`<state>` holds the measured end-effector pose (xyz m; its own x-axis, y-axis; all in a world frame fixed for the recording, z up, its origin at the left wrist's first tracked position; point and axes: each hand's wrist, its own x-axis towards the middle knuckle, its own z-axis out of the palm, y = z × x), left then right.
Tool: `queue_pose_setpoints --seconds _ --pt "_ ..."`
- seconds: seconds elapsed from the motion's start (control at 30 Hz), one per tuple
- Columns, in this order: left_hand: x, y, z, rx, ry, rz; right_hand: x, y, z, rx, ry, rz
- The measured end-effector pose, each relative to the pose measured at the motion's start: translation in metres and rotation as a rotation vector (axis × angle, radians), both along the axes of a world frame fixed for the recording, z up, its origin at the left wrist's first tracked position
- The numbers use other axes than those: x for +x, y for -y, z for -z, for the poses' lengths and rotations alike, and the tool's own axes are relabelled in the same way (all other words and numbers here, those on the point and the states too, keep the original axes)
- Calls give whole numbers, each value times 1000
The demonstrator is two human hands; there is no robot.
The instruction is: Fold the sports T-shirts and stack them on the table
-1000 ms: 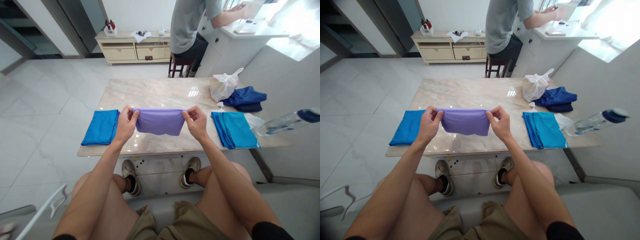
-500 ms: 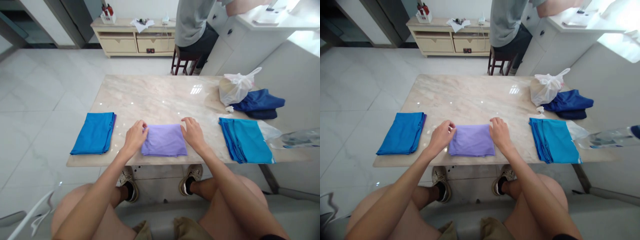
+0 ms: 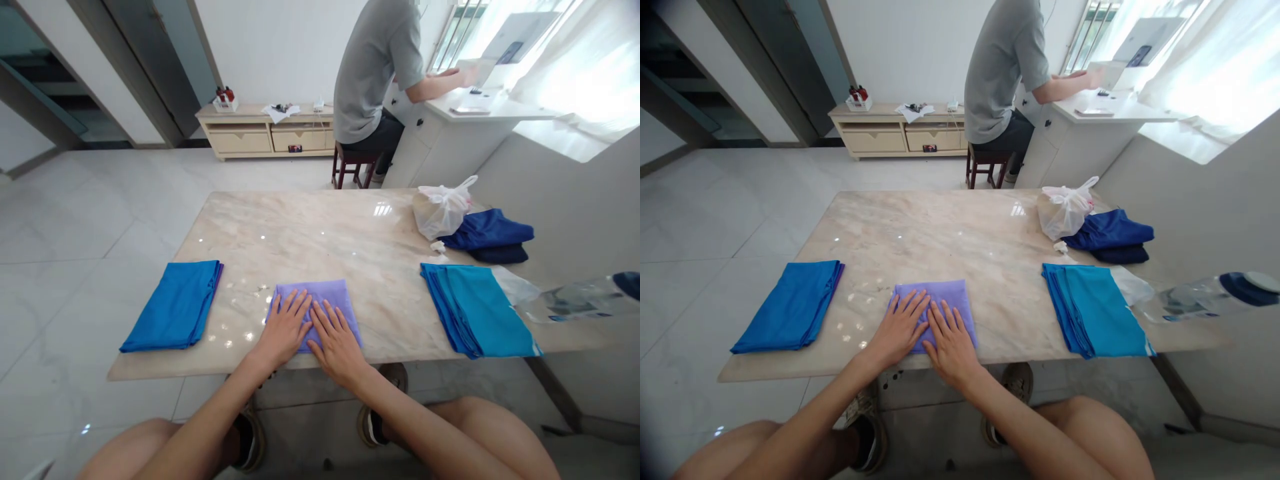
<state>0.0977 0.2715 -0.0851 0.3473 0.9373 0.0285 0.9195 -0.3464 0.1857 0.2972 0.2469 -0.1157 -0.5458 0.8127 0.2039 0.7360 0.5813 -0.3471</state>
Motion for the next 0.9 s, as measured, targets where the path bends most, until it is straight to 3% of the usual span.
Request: queue_pose_setpoints --seconds 0.07,0.13,0.23,0.37,0.5,0.6,0.77,0.9 --pt "-2 -10 -17 12 -23 -126 6 -4 -6 -1 -18 5" --pt "-7 -21 -34 -14 -74 -333 13 -10 -13 5 -35 39" --pt "-20 -31 -48 -189 -110 -564 24 -19 -18 12 -49 110" --pt "-34 -35 -40 -386 58 -586 33 -23 -16 3 -44 122" --pt "-28 -35 -23 -548 449 -560 32 -24 -16 -9 4 78" --pt "-17 -35 -20 -612 730 -546 31 -31 -24 -30 60 59" --pt "-13 -22 -41 -547 1050 -607 27 -51 -48 -87 111 60" --pt "-34 17 -74 -485 1174 -812 19 -63 -59 -53 96 52"
